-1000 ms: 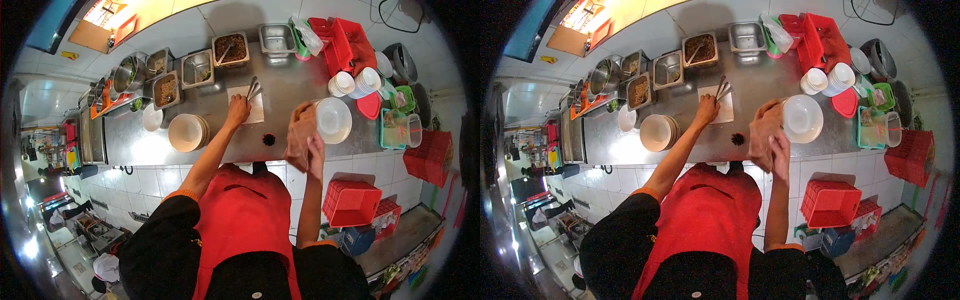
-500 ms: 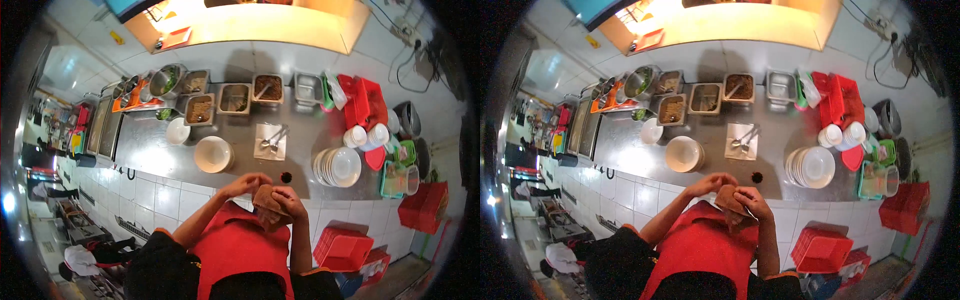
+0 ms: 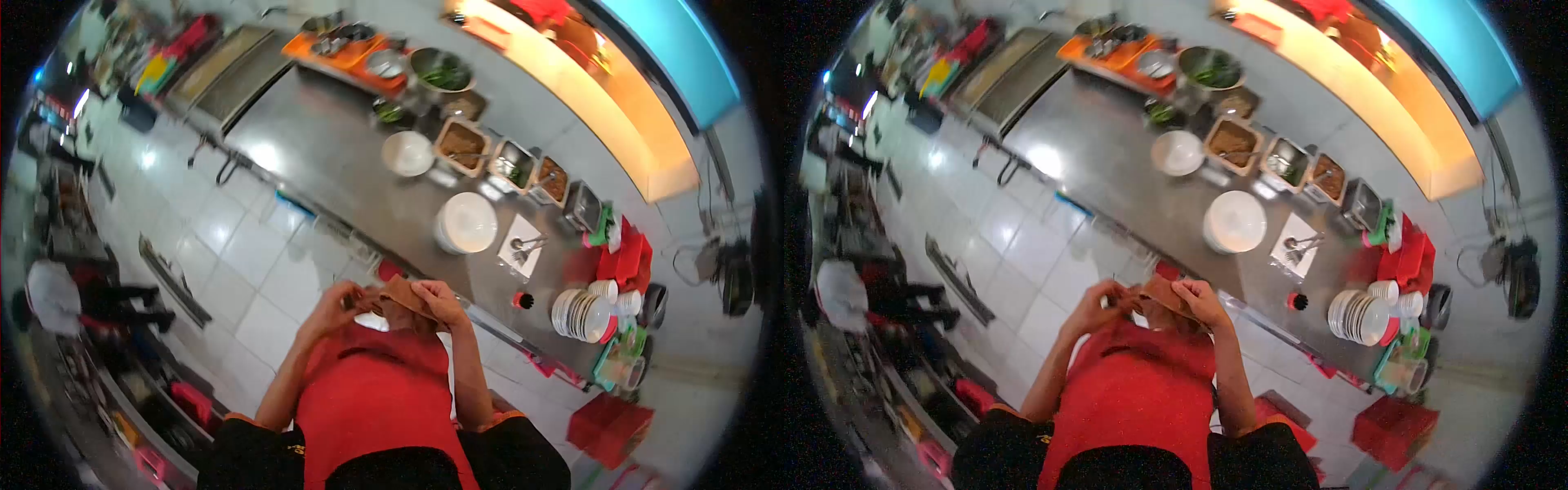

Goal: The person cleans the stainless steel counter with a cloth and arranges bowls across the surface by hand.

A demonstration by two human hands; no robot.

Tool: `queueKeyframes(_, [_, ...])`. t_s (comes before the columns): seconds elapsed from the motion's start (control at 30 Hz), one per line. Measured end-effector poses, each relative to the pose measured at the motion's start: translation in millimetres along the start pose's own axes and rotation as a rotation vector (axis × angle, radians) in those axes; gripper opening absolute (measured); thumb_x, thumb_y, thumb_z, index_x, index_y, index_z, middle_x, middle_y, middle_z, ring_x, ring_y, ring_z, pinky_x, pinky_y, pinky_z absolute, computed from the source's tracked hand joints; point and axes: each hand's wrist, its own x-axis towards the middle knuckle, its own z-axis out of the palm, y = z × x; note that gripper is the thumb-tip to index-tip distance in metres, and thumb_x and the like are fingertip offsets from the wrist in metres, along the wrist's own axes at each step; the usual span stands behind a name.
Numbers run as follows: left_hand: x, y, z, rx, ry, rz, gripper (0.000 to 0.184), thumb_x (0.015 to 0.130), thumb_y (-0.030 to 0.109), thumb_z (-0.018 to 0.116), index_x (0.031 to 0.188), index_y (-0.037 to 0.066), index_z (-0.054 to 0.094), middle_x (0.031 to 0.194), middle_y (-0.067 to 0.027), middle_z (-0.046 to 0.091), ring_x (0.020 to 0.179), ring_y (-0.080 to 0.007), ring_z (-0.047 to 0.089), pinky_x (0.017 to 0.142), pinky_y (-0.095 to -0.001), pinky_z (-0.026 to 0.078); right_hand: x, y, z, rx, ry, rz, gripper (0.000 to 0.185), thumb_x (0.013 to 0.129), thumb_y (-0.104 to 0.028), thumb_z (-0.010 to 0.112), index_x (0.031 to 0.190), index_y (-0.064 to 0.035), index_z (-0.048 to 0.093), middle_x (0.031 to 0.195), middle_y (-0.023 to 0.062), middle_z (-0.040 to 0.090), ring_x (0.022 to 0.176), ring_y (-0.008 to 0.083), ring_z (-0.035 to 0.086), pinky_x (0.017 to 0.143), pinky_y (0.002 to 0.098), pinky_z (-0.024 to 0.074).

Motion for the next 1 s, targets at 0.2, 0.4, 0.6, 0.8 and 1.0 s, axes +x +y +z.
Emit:
queueKeyframes(0.2, [-63,-26,-86,0.344,0.427,0.05,0.025,0.076,-0.004,0.069,0.099,0.005,0.066,0.093,-0.0104,0.063,0.088,-0.0334,0.059,0.085,-0.0438,0.045,44,-12,96,-0.092,-0.129,0.081,0.03,0.104,-0.029,0.058,0.103,-0.0019,0.07,0.089,-0.0039,0.066,0.079,0.0052,0.057,0.072,0.0248,0.0494])
queueKeyframes(0.4, [-78,5,-102,-0.088,0.441,0.023,0.035,0.087,0.005,0.071,0.12,0.0,0.059,0.114,-0.0137,0.063,0.112,-0.0278,0.061,0.1,-0.0409,0.045,71,-60,164,-0.059,-0.137,0.075,0.029,0.104,-0.03,0.058,0.1,-0.0031,0.069,0.089,-0.0054,0.065,0.077,0.0034,0.054,0.072,0.023,0.0472])
queueKeyframes(0.6, [-46,-11,-96,-0.129,0.453,-0.024,0.046,0.073,0.001,0.082,0.114,0.001,0.062,0.101,-0.013,0.068,0.098,-0.0248,0.068,0.087,-0.0354,0.053,97,-99,182,-0.078,-0.236,0.086,0.025,0.102,-0.025,0.062,0.105,0.0,0.068,0.09,-0.0018,0.067,0.079,0.0044,0.059,0.069,0.0224,0.0493])
queueKeyframes(0.8, [-8,-35,-132,0.168,0.416,0.091,0.023,0.074,-0.003,0.079,0.094,0.0,0.069,0.089,-0.0115,0.068,0.085,-0.0248,0.069,0.076,-0.0355,0.055,138,-94,149,0.001,-0.18,0.057,0.029,0.102,-0.027,0.063,0.106,0.0005,0.069,0.089,-0.0029,0.067,0.078,0.0041,0.058,0.067,0.023,0.049])
queueKeyframes(1.0, [44,-3,-170,0.142,0.312,0.011,0.017,0.076,0.0,0.081,0.089,-0.002,0.07,0.097,-0.0101,0.07,0.091,-0.0222,0.072,0.076,-0.0305,0.06,181,-106,120,-0.084,-0.182,0.054,0.028,0.102,-0.028,0.063,0.101,-0.0009,0.071,0.082,-0.0047,0.065,0.073,0.0032,0.055,0.064,0.0232,0.0468])
